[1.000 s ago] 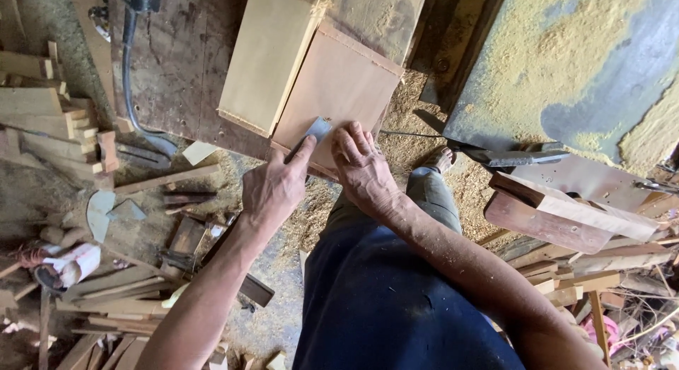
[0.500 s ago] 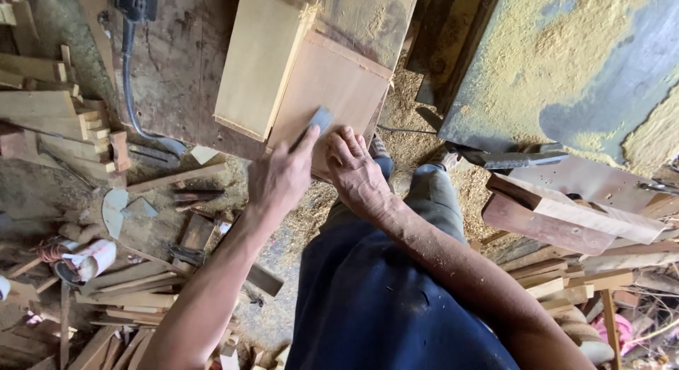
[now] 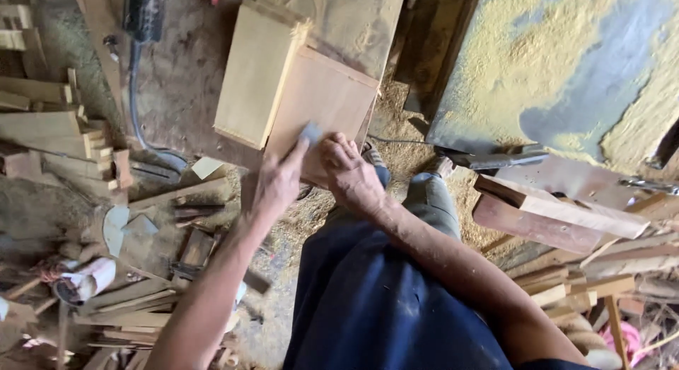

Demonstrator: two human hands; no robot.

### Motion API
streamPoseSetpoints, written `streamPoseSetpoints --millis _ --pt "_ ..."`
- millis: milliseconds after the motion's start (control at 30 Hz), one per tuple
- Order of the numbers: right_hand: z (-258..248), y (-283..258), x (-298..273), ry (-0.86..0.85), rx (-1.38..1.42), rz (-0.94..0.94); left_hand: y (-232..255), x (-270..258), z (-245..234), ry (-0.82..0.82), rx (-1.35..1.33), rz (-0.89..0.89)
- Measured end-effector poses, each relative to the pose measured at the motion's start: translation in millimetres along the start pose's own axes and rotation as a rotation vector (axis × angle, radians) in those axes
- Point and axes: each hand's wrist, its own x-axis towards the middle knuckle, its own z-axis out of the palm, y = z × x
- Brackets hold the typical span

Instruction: The person feeds wood blocks through a stationary cutting machine to create grooves and uses a handheld file on the edges of the blocks.

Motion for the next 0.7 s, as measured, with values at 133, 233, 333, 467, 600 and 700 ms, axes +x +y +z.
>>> streamPoseSetpoints --millis 133,233,333,467,600,700 --pt "-34.6 17.6 1.6 0.134 0.678 0.404 5.4 7.0 -6.8 0.266 -0.105 0.255" --pt "-87.5 -8.5 7.5 0.103 1.3 0.676 32.4 -20.6 -28.4 0.311 -0.02 0.392" --pt "-115.0 -17.8 9.2 0.09 1.385 0.694 35.1 -28.1 -24.2 0.389 -0.017 0.55" --pt "-142.1 -25.3 9.5 0.162 1.519 0.8 38.1 -33.4 -29.1 0.493 -0.023 0.639" --pt "-177.1 16.6 3.5 0.545 1.452 1.024 38.2 -39.4 -64.2 0.463 -0.102 0.652" --pt "-221.5 32.1 -28.7 0.458 1.341 0.99 8.6 -20.2 -86.8 -0.039 -0.732 -0.352"
